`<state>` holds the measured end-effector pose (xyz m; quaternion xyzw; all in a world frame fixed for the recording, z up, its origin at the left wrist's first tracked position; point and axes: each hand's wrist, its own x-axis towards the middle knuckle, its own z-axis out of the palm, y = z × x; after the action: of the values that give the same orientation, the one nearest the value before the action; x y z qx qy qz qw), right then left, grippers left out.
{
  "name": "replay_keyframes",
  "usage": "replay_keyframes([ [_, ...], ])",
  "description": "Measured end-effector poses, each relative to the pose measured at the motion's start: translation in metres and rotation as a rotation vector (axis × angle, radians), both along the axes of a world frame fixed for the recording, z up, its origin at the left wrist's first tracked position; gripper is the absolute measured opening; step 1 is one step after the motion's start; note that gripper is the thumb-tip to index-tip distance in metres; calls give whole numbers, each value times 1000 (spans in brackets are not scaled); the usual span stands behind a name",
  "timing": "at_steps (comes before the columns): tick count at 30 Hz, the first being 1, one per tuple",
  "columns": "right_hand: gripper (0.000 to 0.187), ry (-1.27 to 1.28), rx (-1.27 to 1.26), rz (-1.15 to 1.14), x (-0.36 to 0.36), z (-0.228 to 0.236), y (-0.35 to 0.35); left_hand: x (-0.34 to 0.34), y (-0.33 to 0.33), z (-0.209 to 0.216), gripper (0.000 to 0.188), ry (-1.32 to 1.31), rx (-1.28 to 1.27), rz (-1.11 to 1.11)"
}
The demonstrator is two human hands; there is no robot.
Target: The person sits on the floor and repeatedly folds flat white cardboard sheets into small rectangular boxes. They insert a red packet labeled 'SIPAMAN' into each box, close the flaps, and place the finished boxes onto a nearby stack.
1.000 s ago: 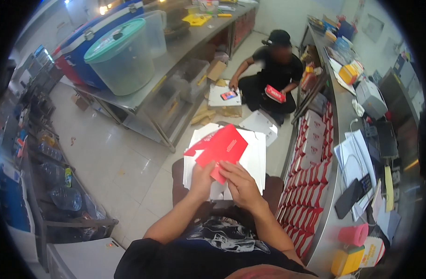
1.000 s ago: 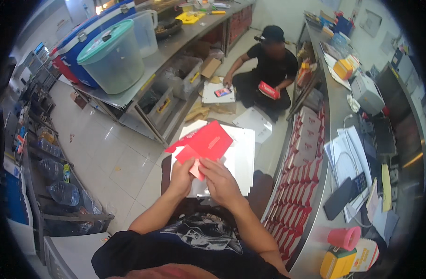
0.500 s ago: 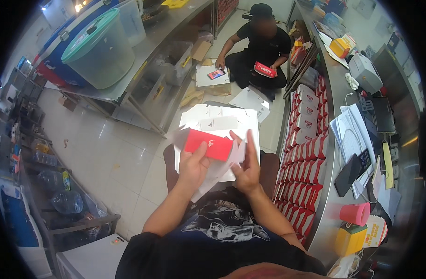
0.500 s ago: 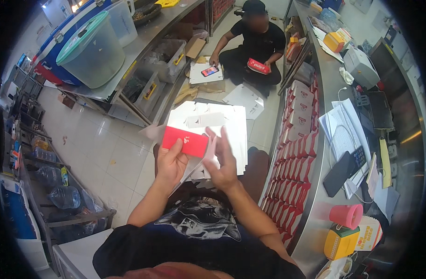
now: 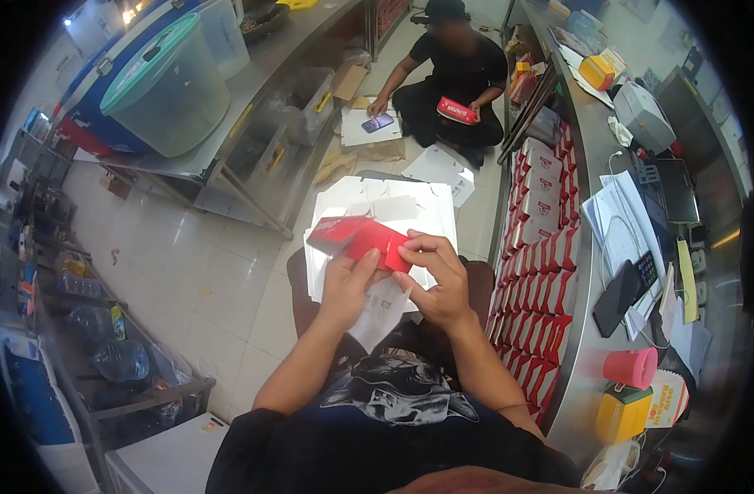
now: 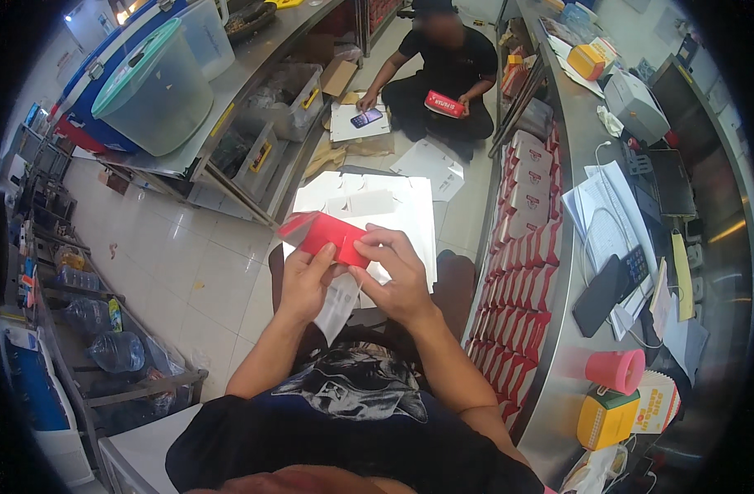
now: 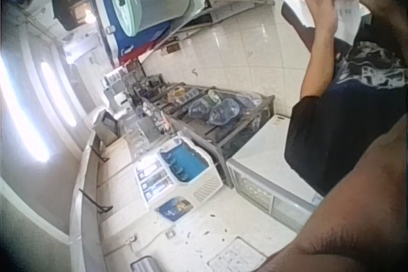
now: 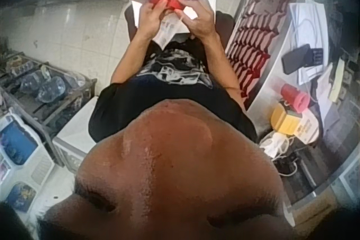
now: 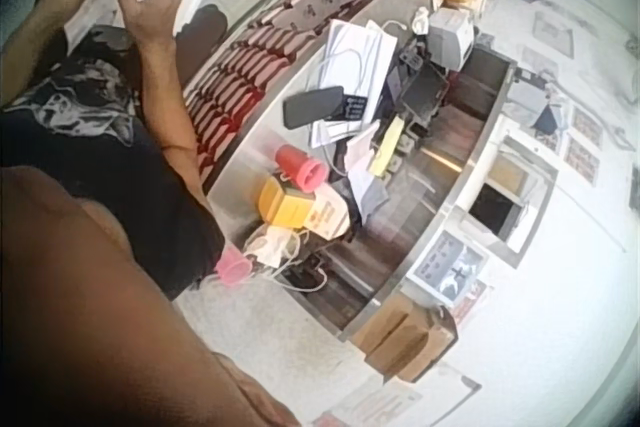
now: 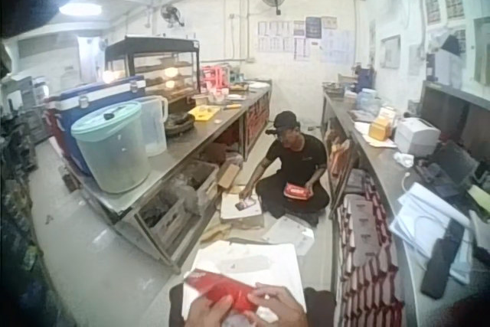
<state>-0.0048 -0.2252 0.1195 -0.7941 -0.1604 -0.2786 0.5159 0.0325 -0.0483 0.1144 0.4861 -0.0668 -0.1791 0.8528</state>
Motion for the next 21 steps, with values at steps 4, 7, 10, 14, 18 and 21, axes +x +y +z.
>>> replay_keyframes([
  [4, 32, 78, -43, 186, -1, 10, -18, 10, 9, 4, 37, 60, -6, -23],
  [7, 31, 71, -114, 238, -5, 15, -24, 14, 13, 8, 37, 103, 6, -52],
  [10, 29, 59, -133, 133, -5, 11, -16, 12, 8, 9, 37, 118, 9, -54],
  [14, 30, 13, -134, -110, -2, 0, 5, 4, -9, 6, 35, 152, -39, -12],
  [18, 35, 173, -76, -37, -8, 5, -2, 3, -11, 11, 35, -107, 160, -53],
  [21, 41, 271, 234, 14, -13, 16, -16, 11, 13, 22, 26, -178, 615, -341],
])
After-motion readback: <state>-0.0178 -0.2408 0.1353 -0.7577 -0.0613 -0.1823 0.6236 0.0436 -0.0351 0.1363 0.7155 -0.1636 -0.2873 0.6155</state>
